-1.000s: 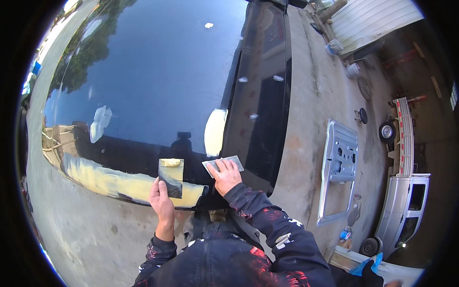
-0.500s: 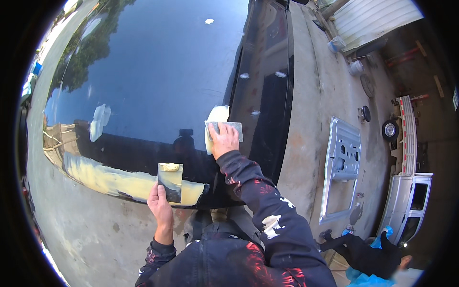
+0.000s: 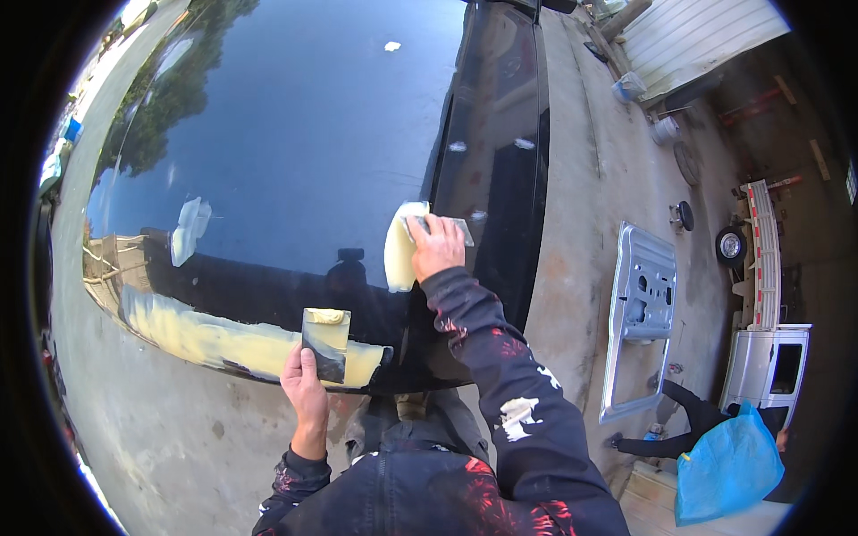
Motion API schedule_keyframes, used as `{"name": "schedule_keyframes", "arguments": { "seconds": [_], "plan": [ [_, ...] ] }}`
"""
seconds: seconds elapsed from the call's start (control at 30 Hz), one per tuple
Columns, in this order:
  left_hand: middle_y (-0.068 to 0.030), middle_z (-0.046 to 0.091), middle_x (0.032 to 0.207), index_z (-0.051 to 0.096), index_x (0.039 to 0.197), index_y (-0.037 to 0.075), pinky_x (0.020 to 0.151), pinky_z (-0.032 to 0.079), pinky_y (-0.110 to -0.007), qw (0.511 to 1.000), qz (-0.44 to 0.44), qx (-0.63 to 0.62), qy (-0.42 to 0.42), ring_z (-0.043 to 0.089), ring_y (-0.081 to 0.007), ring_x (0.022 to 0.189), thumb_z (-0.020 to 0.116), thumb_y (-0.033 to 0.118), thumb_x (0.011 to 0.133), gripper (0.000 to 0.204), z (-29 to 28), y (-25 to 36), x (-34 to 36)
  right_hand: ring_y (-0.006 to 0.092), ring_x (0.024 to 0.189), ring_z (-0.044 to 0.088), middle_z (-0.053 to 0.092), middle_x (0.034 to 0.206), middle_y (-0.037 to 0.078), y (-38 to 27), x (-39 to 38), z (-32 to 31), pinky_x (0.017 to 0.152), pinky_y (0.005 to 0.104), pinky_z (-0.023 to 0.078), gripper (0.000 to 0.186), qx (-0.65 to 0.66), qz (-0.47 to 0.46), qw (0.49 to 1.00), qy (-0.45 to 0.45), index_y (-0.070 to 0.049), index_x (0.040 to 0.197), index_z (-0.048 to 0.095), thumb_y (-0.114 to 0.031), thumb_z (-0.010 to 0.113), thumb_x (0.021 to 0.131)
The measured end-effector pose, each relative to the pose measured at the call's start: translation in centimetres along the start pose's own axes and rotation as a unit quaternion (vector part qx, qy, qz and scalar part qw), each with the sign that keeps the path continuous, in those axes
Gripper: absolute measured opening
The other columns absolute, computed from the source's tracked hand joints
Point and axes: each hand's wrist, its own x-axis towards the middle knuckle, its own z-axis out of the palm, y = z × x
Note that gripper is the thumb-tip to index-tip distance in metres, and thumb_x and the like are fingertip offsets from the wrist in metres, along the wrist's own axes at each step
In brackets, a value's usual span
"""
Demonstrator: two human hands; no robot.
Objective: The person applies a yellow body filler to the hood of a black car using a putty knife. They spread the filler across multiple areas of the hood, smoothing it out with the tool.
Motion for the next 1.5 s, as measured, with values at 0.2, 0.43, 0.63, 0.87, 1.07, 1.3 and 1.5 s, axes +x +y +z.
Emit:
{"name": "schedule_keyframes", "arguments": {
  "seconds": [0.2,0.43,0.63,0.87,1.07,1.3,1.5],
  "plan": [
    [-0.0068,0.069,0.106,0.063,0.121,-0.007,0.088,0.048,-0.025,1.000,-0.005,0.002,0.008,0.061,-0.0110,0.095,0.053,0.014,0.103,0.029,-0.6,-0.2,-0.6,0.0308,0.113,0.054,0.061,0.116,0.010,-0.6,0.6,2.1,0.096,0.0464,0.041,0.044,0.016,-0.043,0.997,-0.067,-0.016,0.116,0.068,-0.003,0.060,0.075],
    [-0.0069,0.069,0.106,0.063,0.121,-0.008,0.087,0.049,-0.026,1.000,0.000,-0.003,-0.007,0.061,-0.0111,0.095,0.053,0.014,0.104,0.029,-0.1,-0.6,-0.5,0.0304,0.114,0.055,0.061,0.117,0.011,-4.3,-9.5,-1.4,0.102,0.0480,0.040,0.048,0.034,-0.092,0.989,-0.113,-0.013,0.117,0.068,0.000,0.062,0.071],
    [-0.0072,0.069,0.107,0.063,0.121,-0.008,0.088,0.049,-0.026,1.000,-0.019,-0.007,-0.007,0.062,-0.0118,0.095,0.052,0.013,0.104,0.029,-0.2,-0.1,-0.6,0.0315,0.109,0.057,0.061,0.114,0.011,0.0,-4.2,-1.4,0.096,0.0461,0.043,0.047,0.006,-0.047,0.999,-0.019,-0.013,0.118,0.067,0.001,0.058,0.074],
    [-0.0077,0.068,0.108,0.063,0.121,-0.008,0.089,0.048,-0.026,1.000,-0.001,0.009,0.002,0.061,-0.0117,0.096,0.053,0.014,0.103,0.030,-1.0,-0.6,-1.1,0.0313,0.113,0.055,0.060,0.116,0.011,1.9,2.0,3.0,0.098,0.0467,0.042,0.050,-0.032,0.011,0.999,-0.027,-0.017,0.124,0.064,-0.002,0.060,0.076],
    [-0.0074,0.068,0.108,0.063,0.121,-0.008,0.088,0.048,-0.026,1.000,-0.020,-0.009,-0.006,0.061,-0.0119,0.096,0.053,0.015,0.104,0.031,-0.4,-0.8,-1.1,0.0306,0.118,0.053,0.058,0.123,0.013,-3.5,-8.2,1.6,0.103,0.0469,0.038,0.055,-0.022,-0.026,0.997,-0.071,-0.014,0.125,0.064,-0.001,0.063,0.072],
    [-0.0079,0.068,0.110,0.062,0.122,-0.006,0.090,0.048,-0.027,0.993,-0.040,-0.101,-0.039,0.062,-0.0125,0.098,0.055,0.013,0.102,0.029,0.7,-1.0,-0.5,0.0327,0.111,0.058,0.062,0.119,0.015,-6.3,-10.8,-5.9,0.101,0.0433,0.043,0.052,0.075,-0.023,0.982,-0.170,-0.011,0.125,0.064,0.003,0.060,0.076],
    [-0.0063,0.068,0.110,0.063,0.122,-0.005,0.089,0.049,-0.026,0.964,-0.098,-0.159,-0.188,0.062,-0.0115,0.097,0.064,0.010,0.098,0.029,3.4,-1.8,-1.3,0.0196,0.120,0.057,0.063,0.125,0.011,-5.6,-7.5,-15.3,0.106,0.0297,0.040,0.036,0.666,0.208,0.676,-0.237,0.000,0.131,0.060,0.003,0.051,0.097]
  ]
}}
